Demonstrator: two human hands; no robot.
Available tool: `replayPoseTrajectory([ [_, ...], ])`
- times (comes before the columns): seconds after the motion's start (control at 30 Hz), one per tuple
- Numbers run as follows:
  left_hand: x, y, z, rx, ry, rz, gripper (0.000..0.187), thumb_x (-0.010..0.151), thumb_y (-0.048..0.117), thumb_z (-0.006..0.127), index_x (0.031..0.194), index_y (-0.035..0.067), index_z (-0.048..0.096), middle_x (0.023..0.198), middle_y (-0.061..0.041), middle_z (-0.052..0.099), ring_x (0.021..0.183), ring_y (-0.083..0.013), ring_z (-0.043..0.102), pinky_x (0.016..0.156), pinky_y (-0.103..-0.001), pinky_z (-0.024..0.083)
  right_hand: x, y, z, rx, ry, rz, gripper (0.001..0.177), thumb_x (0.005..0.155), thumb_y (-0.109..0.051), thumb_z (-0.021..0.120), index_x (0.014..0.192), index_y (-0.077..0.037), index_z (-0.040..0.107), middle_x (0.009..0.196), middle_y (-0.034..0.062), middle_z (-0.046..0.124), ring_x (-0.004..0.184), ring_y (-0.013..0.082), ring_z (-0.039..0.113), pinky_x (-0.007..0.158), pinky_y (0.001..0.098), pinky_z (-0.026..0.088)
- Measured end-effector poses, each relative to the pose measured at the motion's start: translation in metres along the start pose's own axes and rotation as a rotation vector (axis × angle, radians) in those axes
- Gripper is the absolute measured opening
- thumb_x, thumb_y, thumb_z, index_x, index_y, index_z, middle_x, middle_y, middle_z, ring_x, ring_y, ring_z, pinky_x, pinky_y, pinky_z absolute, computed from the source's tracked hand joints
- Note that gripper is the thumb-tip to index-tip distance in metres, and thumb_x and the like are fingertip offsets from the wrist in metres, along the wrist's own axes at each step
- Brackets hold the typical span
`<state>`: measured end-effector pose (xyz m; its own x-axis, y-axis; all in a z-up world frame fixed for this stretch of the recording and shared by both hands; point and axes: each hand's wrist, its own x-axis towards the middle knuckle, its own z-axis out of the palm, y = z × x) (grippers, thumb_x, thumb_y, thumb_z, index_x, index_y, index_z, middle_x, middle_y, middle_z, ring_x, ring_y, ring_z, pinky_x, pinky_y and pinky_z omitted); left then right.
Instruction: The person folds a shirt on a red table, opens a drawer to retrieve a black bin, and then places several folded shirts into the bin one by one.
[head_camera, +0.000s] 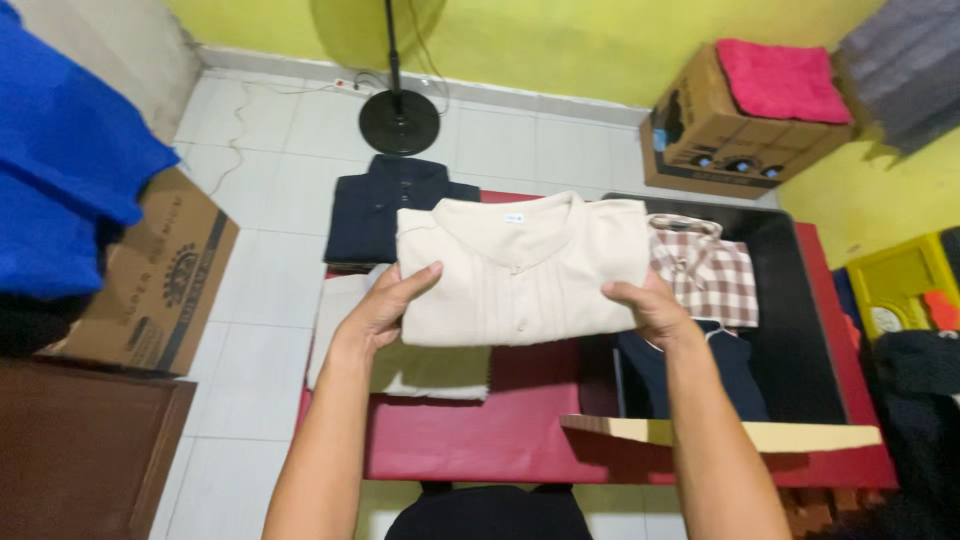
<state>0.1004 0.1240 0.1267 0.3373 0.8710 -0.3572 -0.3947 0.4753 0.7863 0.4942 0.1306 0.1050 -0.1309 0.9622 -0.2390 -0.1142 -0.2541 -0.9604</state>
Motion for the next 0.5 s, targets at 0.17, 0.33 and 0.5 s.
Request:
replayPoseTrajectory([
  [0.17, 0.043, -0.027, 0.100, 0.040, -0.084, 0.060, 0.061, 0.089, 0.023, 0.074, 0.141, 0.001, 0.052, 0.131, -0.015, 0.067, 0.119, -0.0235, 0.066, 0.098, -0.040, 0.058, -0.044, -0.036, -0.094, 0.054, 0.112, 0.076, 0.073, 0.073, -0.010, 0.078, 0.142, -0.003, 0.054, 0.130, 0.0102, 0.067, 0.119, 0.0249, 0.064, 0.102, 0.0422, 0.050],
  [0.33, 0.088, -0.076, 0.191, 0.151, -0.111, 0.032, 0.056, 0.091, 0.016, 0.071, 0.142, 0.003, 0.051, 0.136, -0.014, 0.066, 0.125, -0.0219, 0.064, 0.105, -0.038, 0.053, -0.089, -0.036, -0.193, -0.027, 0.182, 0.072, 0.073, 0.074, -0.009, 0.079, 0.142, -0.004, 0.054, 0.133, 0.0089, 0.067, 0.124, 0.0223, 0.062, 0.107, 0.0394, 0.047],
  [0.5, 0.121, -0.150, 0.257, 0.095, -0.095, 0.003, 0.053, 0.093, 0.006, 0.065, 0.144, 0.003, 0.050, 0.139, -0.014, 0.064, 0.129, -0.0224, 0.060, 0.109, -0.036, 0.048, -0.109, -0.010, -0.277, -0.121, 0.190, 0.134, 0.079, 0.075, -0.006, 0.079, 0.148, -0.005, 0.048, 0.140, 0.0090, 0.063, 0.132, 0.0224, 0.056, 0.112, 0.0377, 0.041],
])
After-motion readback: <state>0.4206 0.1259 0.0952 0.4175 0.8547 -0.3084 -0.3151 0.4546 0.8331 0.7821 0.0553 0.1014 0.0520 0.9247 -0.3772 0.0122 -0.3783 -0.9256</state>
